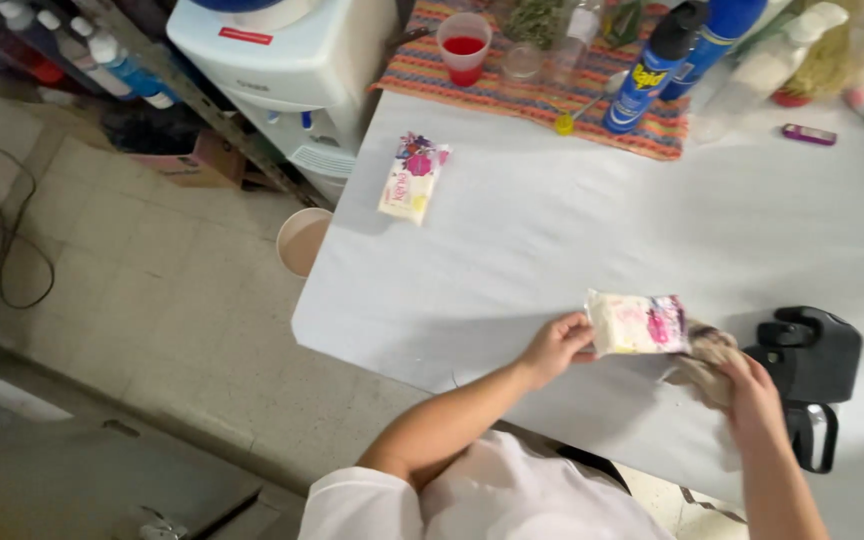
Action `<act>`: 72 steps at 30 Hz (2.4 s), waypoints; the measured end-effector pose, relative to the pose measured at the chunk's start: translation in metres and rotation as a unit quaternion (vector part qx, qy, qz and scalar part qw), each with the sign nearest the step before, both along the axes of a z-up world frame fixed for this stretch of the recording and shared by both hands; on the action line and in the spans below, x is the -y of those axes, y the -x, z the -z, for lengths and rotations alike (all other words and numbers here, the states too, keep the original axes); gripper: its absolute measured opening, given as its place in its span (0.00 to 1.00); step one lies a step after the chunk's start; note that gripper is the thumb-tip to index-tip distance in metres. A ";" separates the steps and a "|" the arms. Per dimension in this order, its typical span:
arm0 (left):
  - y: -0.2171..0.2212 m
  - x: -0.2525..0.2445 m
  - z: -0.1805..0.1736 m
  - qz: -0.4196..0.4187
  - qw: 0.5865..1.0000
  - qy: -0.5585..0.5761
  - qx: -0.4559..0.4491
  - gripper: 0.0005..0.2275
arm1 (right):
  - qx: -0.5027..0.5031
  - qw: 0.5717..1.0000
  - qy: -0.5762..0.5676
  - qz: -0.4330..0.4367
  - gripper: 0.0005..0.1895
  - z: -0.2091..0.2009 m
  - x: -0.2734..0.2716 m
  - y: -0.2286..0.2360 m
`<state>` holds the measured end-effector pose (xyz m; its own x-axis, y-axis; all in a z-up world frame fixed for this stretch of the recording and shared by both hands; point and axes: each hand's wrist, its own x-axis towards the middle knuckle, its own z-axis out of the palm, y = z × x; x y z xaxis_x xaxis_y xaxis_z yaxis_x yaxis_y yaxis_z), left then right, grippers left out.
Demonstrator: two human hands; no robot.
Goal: The person labels small packages using a price gun. The person picks up each package, wipes the surface with a cloth, applies a label with the gun, and stacks the labeled packages on the table.
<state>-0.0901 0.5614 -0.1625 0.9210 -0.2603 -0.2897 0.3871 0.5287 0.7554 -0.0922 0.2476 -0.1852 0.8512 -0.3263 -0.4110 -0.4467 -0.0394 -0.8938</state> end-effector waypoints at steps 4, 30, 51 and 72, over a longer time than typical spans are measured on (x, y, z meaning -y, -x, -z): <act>0.020 0.022 0.049 -0.015 0.998 0.011 -0.057 0.03 | 0.065 0.992 -0.068 0.084 0.27 -0.034 0.027 0.033; 0.042 -0.043 0.028 0.163 0.780 -0.593 0.117 0.07 | 0.166 0.838 0.508 -0.110 0.11 -0.008 -0.064 -0.074; 0.036 -0.050 -0.041 0.052 0.634 -0.658 0.403 0.19 | -0.176 0.984 -0.014 0.023 0.18 -0.100 0.051 0.115; 0.040 -0.041 -0.004 0.113 0.585 -0.698 0.398 0.40 | -0.233 0.924 0.219 -0.212 0.13 -0.130 -0.114 0.145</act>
